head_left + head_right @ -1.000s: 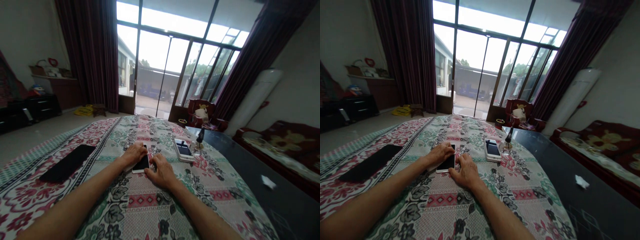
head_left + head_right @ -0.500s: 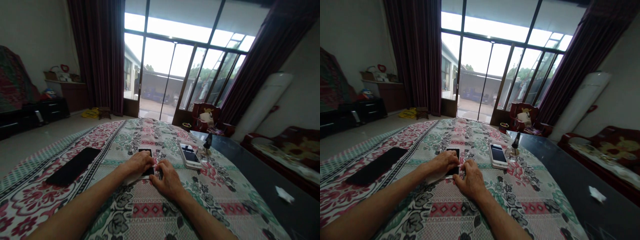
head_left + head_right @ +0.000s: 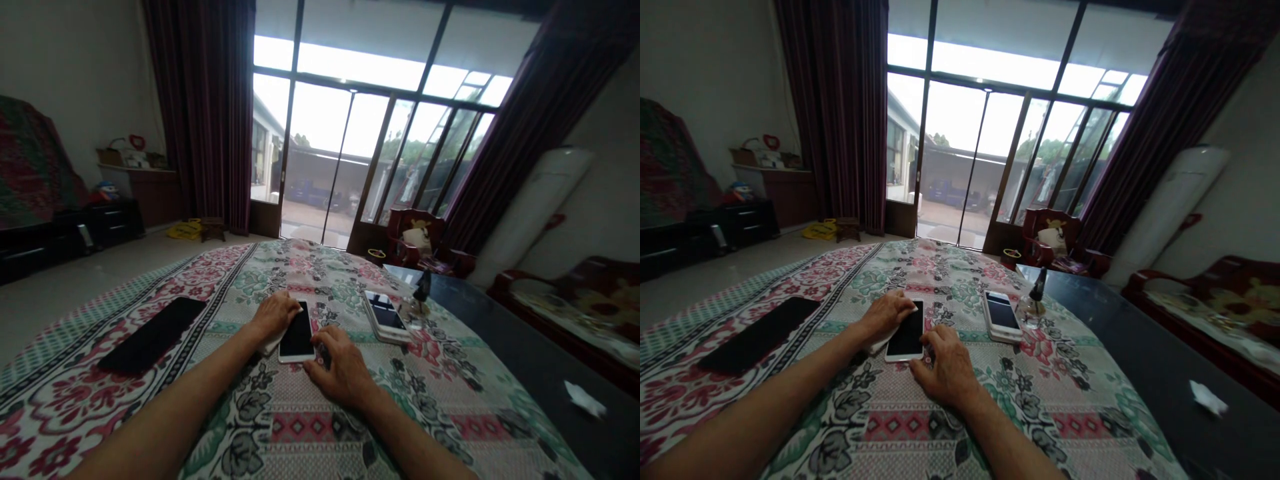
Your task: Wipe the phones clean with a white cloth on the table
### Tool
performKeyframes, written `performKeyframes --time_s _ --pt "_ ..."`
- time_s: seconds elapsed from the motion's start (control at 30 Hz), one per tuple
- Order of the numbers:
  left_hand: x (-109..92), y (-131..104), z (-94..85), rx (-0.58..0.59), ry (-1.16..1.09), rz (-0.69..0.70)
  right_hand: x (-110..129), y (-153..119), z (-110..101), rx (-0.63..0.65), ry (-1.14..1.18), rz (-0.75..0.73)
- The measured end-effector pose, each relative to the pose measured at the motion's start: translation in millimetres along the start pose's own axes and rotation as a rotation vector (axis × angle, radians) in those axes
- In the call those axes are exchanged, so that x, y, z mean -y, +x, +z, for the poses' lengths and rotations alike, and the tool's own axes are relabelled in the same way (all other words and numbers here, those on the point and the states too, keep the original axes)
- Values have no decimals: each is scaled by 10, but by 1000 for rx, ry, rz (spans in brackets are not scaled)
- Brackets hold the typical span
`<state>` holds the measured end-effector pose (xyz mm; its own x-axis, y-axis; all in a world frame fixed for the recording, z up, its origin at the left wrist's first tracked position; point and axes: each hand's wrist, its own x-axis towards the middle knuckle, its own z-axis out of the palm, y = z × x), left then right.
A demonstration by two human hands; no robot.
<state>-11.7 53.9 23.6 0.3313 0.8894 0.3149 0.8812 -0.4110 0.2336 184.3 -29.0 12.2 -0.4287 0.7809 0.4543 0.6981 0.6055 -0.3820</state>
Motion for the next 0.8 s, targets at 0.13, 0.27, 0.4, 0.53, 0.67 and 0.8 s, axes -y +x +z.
performKeyframes --time_s 0.13,0.27,0.4,0.53,0.67,0.8 --pt "150 11 -39 -28 19 -88 -23 -1 16 -9 6 -22" --pt "225 2 -25 -54 -21 -128 -33 -12 44 -15 60 -86" --pt "251 13 1 -78 -56 -148 -4 -21 70 -10 94 -129" --pt "242 41 -17 -105 -53 -202 33 -21 86 -12 60 -86" --pt "192 88 -45 -65 5 -220 52 -13 83 -14 45 -55" --pt "85 113 -27 -58 30 -193 49 -5 79 -11 57 -62"
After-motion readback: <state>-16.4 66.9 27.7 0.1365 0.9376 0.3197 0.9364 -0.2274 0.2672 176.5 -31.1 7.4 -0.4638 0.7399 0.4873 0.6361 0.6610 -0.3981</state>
